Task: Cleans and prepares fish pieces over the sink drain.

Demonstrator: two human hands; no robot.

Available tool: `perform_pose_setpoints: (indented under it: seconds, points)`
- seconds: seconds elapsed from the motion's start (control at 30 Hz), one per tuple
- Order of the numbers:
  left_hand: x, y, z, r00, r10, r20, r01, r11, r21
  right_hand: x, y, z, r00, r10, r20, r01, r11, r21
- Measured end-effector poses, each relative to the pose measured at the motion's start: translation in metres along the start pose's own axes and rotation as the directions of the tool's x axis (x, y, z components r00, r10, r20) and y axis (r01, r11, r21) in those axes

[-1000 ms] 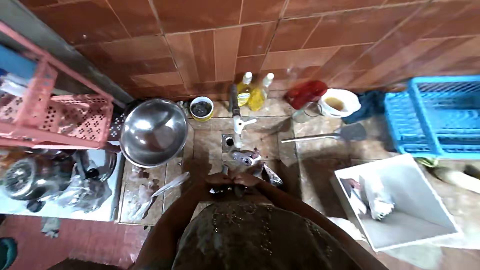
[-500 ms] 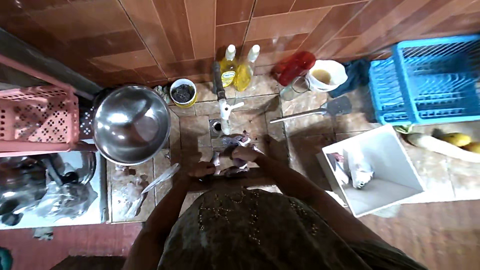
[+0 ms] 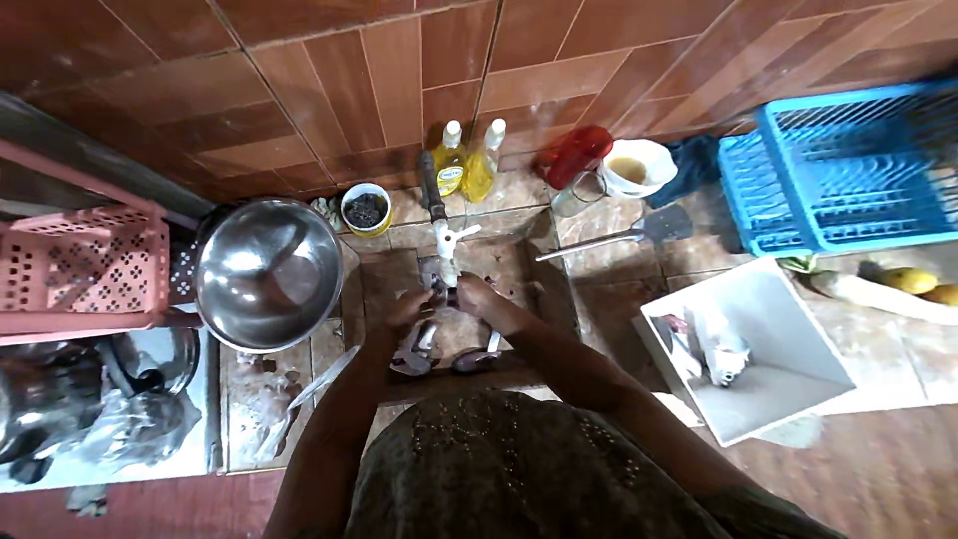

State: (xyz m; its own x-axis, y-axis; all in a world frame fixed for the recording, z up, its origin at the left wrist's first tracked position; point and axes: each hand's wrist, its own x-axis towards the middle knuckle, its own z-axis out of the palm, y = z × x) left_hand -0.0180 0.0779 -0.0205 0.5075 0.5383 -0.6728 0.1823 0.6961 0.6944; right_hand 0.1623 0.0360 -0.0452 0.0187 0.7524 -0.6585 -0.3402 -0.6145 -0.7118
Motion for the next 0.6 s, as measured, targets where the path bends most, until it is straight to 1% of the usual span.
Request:
perform_pose_setpoints:
  seconds: [0.03,0.07,0.17,0.23,0.33,0.4,0.47,0.53,0.6]
  points:
    - [0.000,0.003,0.001,0.999,0.002,-0.043,-0.004,0.999,-0.038,0.002,-0.003,0.004,1.000,-0.008,-0.013,0.007,0.999,-0.043]
    - [-0.005,0.009,0.003,0.997,0.009,-0.071,-0.012,0.999,-0.037,0.002,-0.005,0.006,1.000,-0.016,-0.023,0.013,0.996,-0.092]
    - [-0.012,0.009,0.003,0.996,0.034,-0.082,-0.032,0.999,0.027,-0.006,-0.011,0.008,0.997,-0.072,-0.005,0.070,0.975,-0.210]
    - [-0.014,0.006,0.001,0.998,0.033,-0.059,-0.028,0.997,0.078,-0.011,-0.011,0.004,0.994,-0.103,0.019,0.105,0.971,-0.215]
    - [-0.019,0.012,0.006,0.999,0.036,-0.040,-0.029,0.988,0.150,-0.016,-0.009,-0.008,0.995,-0.091,0.052,0.100,0.973,-0.207]
    - [-0.023,0.020,0.013,0.998,0.052,-0.019,-0.048,0.985,0.166,-0.026,-0.016,-0.013,0.994,-0.086,0.063,0.092,0.991,-0.099]
    - [-0.023,0.023,0.020,0.996,0.093,0.010,-0.094,0.989,0.114,-0.031,-0.016,-0.022,0.993,-0.107,0.047,0.103,0.992,0.072]
    - [-0.012,0.018,0.021,0.993,0.109,0.055,-0.110,0.994,0.021,-0.038,-0.013,-0.030,0.988,-0.156,0.023,0.146,0.962,0.230]
    - [-0.008,0.018,0.025,0.994,0.092,0.065,-0.091,0.996,-0.013,-0.043,-0.011,-0.038,0.978,-0.209,0.005,0.198,0.931,0.307]
